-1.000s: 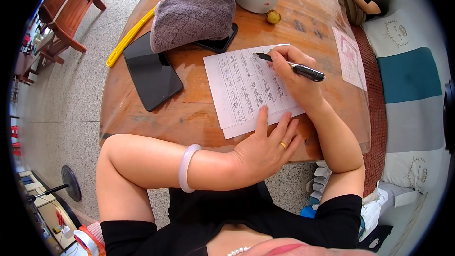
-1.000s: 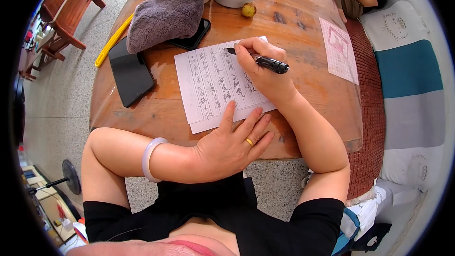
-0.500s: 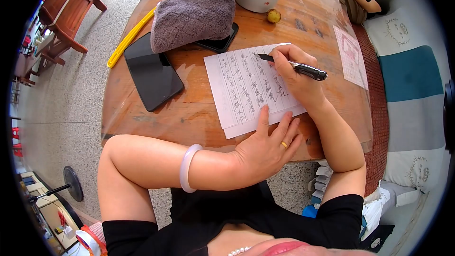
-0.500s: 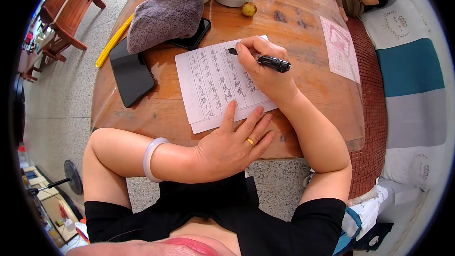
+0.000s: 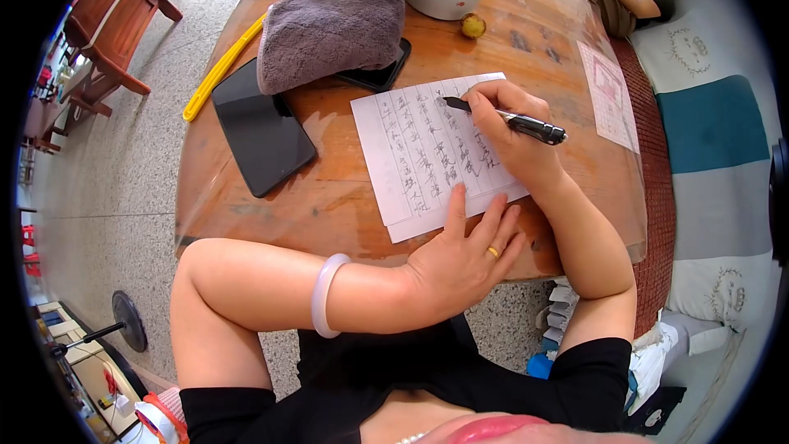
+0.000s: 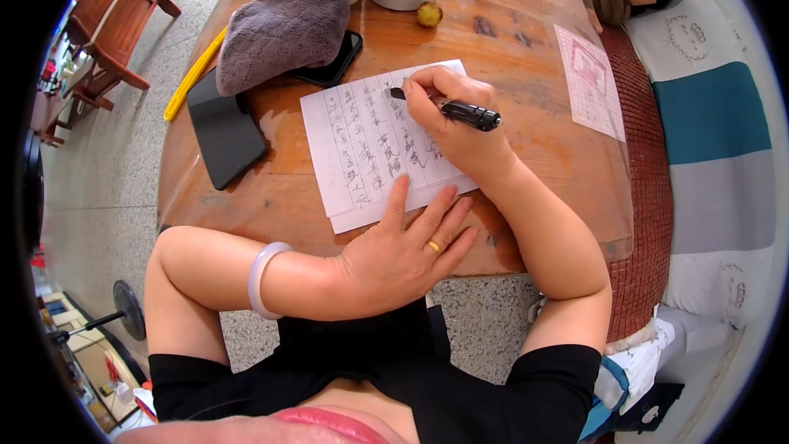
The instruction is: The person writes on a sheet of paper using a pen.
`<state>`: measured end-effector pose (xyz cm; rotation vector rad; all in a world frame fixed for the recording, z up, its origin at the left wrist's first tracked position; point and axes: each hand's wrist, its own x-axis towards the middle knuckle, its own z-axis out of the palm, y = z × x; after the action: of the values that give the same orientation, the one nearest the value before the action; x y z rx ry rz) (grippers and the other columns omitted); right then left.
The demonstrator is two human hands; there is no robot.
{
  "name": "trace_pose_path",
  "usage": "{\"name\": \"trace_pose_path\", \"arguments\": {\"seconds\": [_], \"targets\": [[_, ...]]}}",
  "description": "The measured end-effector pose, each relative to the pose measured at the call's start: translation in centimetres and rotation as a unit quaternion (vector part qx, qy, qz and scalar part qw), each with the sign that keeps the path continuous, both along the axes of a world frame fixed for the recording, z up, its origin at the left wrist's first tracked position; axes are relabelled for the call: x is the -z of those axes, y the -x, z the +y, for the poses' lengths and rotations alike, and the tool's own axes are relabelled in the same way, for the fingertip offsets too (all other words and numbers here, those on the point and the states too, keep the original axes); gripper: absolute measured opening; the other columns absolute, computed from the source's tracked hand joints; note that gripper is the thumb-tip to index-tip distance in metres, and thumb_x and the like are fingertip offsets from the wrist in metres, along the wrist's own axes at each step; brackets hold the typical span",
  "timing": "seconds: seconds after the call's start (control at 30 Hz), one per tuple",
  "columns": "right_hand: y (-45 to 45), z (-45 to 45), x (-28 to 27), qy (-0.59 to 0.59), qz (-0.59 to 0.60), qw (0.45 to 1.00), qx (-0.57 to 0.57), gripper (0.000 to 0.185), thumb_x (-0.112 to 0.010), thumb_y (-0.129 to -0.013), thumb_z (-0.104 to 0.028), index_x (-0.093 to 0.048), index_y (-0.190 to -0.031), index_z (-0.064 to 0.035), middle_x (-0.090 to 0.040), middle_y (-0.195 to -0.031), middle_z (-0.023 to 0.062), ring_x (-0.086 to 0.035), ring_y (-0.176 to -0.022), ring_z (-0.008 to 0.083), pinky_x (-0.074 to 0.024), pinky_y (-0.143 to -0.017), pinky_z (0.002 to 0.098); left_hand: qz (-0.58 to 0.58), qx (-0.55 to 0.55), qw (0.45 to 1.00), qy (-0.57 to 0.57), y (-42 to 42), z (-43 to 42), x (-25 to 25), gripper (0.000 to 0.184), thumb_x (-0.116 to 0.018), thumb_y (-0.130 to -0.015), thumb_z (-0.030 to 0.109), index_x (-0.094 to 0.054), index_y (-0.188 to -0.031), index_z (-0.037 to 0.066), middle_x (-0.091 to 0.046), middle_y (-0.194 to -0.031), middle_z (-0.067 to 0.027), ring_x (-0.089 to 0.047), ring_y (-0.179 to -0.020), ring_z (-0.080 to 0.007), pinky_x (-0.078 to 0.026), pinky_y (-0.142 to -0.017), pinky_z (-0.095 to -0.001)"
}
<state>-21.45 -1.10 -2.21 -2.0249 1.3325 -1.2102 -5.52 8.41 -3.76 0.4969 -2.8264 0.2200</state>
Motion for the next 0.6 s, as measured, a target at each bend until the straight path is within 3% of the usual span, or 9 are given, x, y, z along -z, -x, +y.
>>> {"name": "trace_pose_path", "arguments": {"seconds": [0.07, 0.6], "targets": [[-0.02, 0.04, -0.18, 0.009, 0.014, 1.0, -0.01, 0.016, -0.06, -0.091, -0.011, -0.065, -0.092, 0.0039, -0.063, -0.073, 0.0051, -0.056, -0.066, 0.0075, -0.0467, -0.06, 0.024, -0.001, 0.0, 1.0, -0.002, -0.02, 0.03, -0.06, 0.048, -0.047, -0.091, 0.03, -0.055, -0.132, 0.007, -0.051, -0.14, -0.0216, -0.049, -0.128, -0.0388, -0.039, -0.092, -0.0698], [0.27, -0.4, 0.29, 0.022, 0.008, 1.0, -0.003, 0.014, -0.058, -0.092, -0.01, -0.065, -0.092, 0.0016, -0.062, -0.074, 0.0022, -0.053, -0.064, 0.0047, -0.0438, -0.057, 0.0215, 0.008, -0.003, 1.0, -0.004, -0.04, 0.1, 0.04, 0.048, -0.046, -0.091, 0.03, -0.056, -0.132, 0.007, -0.052, -0.139, -0.021, -0.049, -0.128, -0.0384, -0.038, -0.093, -0.0698]]}}
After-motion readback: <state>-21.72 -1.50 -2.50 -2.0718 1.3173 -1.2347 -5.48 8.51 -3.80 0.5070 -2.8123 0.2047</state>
